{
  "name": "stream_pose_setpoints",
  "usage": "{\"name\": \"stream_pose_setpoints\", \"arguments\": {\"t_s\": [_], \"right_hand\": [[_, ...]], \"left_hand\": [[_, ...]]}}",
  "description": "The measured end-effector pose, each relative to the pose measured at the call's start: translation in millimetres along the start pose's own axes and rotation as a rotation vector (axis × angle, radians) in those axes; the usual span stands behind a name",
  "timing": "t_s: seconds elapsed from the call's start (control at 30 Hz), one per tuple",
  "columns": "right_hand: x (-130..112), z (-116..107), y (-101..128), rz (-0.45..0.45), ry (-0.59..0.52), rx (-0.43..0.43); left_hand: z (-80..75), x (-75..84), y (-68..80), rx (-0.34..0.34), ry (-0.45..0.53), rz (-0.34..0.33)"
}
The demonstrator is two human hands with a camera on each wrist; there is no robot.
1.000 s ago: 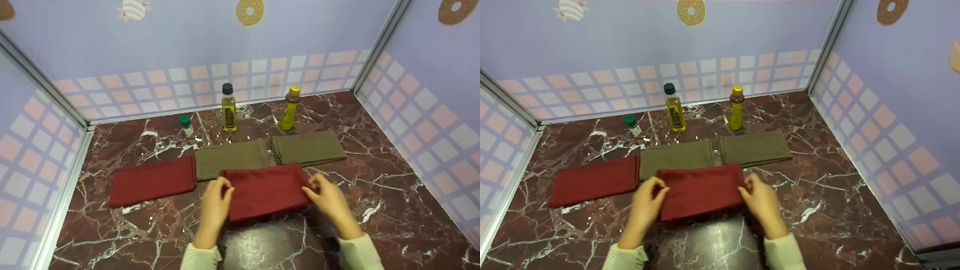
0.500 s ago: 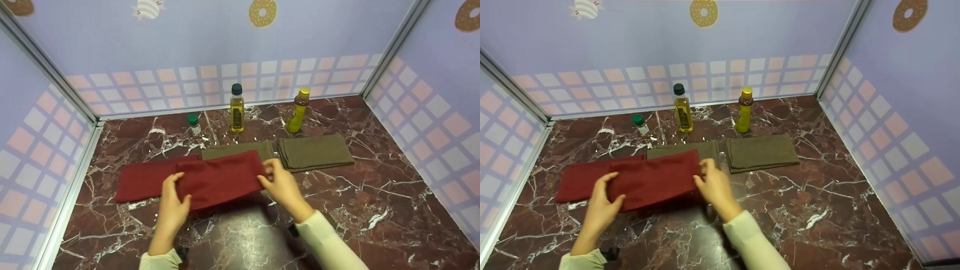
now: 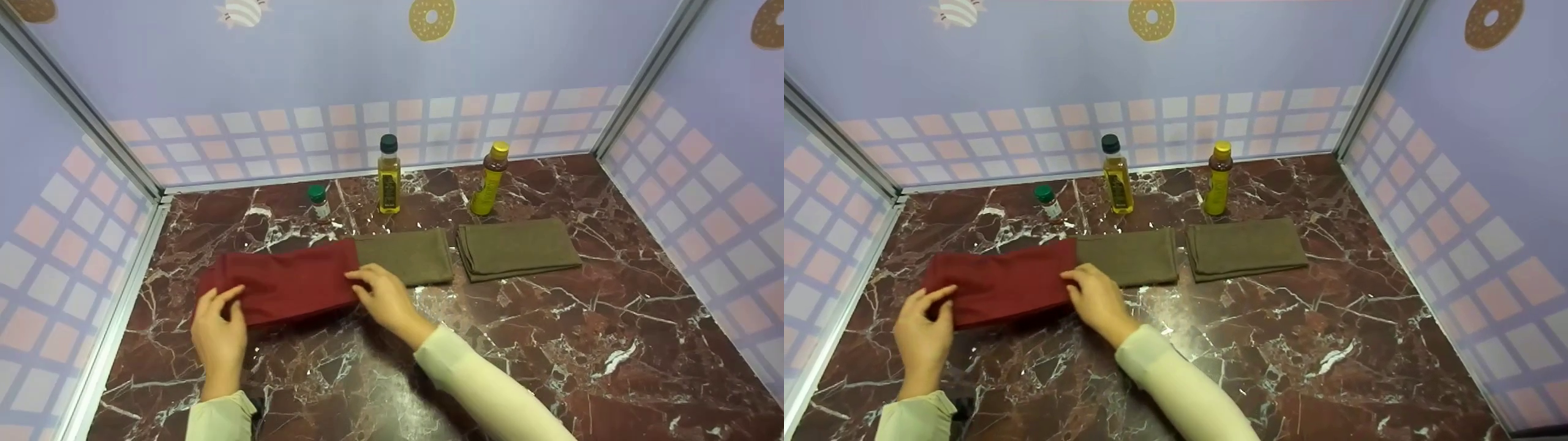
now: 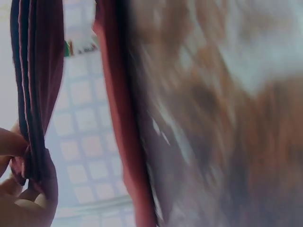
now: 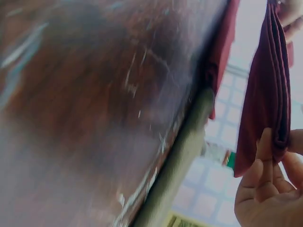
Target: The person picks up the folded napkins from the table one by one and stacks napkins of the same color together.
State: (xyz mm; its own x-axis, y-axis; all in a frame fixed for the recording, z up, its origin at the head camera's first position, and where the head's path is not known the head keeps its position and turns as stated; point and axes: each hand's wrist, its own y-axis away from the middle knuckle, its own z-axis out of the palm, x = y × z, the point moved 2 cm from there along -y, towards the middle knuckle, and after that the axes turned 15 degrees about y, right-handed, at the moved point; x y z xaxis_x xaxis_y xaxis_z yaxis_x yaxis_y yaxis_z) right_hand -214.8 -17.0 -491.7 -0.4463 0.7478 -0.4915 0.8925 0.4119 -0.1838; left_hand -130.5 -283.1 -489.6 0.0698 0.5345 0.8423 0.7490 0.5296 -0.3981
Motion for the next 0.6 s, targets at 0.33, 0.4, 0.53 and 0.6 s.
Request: {"name": "stream_pose_setpoints", "arguments": {"t_s": [0.33,0.4,0.53,0.6], "right_hand": [[-30.1,35.6,-24.3,-0.083,0.092,-0.038],[-34.3,41.7,-27.2,-0.085,0.092,-0.051],[-42.2,50.8,-30.0,-0.082,0.118,-0.101],[-45.7,54.5,-30.1,-0.077,0.135,-0.128]], "left_hand": [[-22.6,-30.5,-28.8,-0.031,0.021,-0.119],[-26.3,-36.8,-32.2,-0.050,0.025,-0.144],[-31.8,-48.6,-35.6,-0.078,0.024,-0.169],[-34.1,-53.2,-36.6,-0.088,0.016,-0.179]]}}
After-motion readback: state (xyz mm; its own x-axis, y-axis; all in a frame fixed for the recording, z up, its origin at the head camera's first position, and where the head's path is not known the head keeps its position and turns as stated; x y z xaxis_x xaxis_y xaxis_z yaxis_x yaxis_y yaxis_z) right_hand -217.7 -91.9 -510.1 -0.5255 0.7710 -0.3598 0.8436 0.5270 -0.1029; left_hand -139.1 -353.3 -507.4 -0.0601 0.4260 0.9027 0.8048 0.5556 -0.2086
